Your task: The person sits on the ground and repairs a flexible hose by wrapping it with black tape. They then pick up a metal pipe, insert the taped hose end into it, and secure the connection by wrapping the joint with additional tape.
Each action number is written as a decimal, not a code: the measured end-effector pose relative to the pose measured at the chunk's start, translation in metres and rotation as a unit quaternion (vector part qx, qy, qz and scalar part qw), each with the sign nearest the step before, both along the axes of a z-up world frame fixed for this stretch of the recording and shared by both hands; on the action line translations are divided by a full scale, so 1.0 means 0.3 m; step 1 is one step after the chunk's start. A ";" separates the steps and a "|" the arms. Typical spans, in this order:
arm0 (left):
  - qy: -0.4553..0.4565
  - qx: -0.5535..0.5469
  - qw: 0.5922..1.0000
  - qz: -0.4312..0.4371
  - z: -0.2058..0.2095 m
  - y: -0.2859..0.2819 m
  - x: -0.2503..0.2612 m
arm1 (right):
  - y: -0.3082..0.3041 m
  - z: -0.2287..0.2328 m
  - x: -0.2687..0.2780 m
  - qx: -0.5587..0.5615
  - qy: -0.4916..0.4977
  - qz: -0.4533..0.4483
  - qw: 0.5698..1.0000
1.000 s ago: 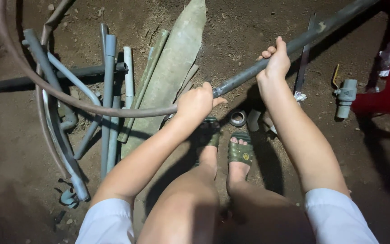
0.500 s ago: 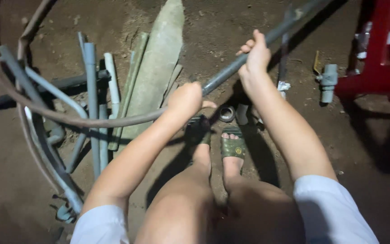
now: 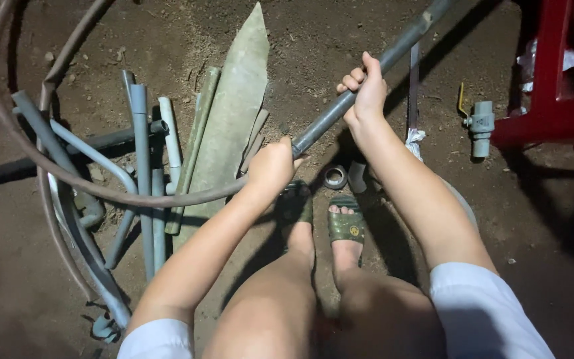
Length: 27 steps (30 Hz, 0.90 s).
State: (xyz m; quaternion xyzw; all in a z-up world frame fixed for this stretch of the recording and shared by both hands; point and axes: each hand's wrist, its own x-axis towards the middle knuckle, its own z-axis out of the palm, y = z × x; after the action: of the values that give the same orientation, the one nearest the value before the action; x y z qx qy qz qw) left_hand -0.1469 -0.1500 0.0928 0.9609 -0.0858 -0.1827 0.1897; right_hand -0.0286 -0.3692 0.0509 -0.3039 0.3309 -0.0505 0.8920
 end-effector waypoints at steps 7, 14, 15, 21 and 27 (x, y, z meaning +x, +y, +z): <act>0.092 -0.078 0.993 0.002 0.105 0.044 0.032 | 0.008 -0.124 -0.038 -0.075 0.067 -0.017 0.995; 0.169 -0.039 0.984 -0.044 0.069 0.118 0.018 | 0.032 -0.270 -0.051 -0.107 0.112 0.009 0.988; 0.177 -0.024 0.983 -0.045 0.054 0.129 0.012 | 0.027 -0.281 -0.055 -0.111 0.122 0.020 0.986; 0.224 0.036 0.974 -0.023 -0.101 0.220 -0.027 | -0.068 -0.497 -0.053 -0.144 0.159 0.096 0.972; 0.217 0.008 0.976 -0.004 -0.109 0.237 -0.020 | -0.076 -0.366 -0.097 -0.175 0.166 0.191 0.951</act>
State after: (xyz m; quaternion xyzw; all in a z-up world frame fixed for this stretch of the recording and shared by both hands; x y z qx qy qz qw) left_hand -0.1529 -0.0790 0.0602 0.8992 -0.0450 -0.3887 0.1956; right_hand -0.0576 -0.3921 -0.0590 -0.5168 0.3959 0.1149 0.7503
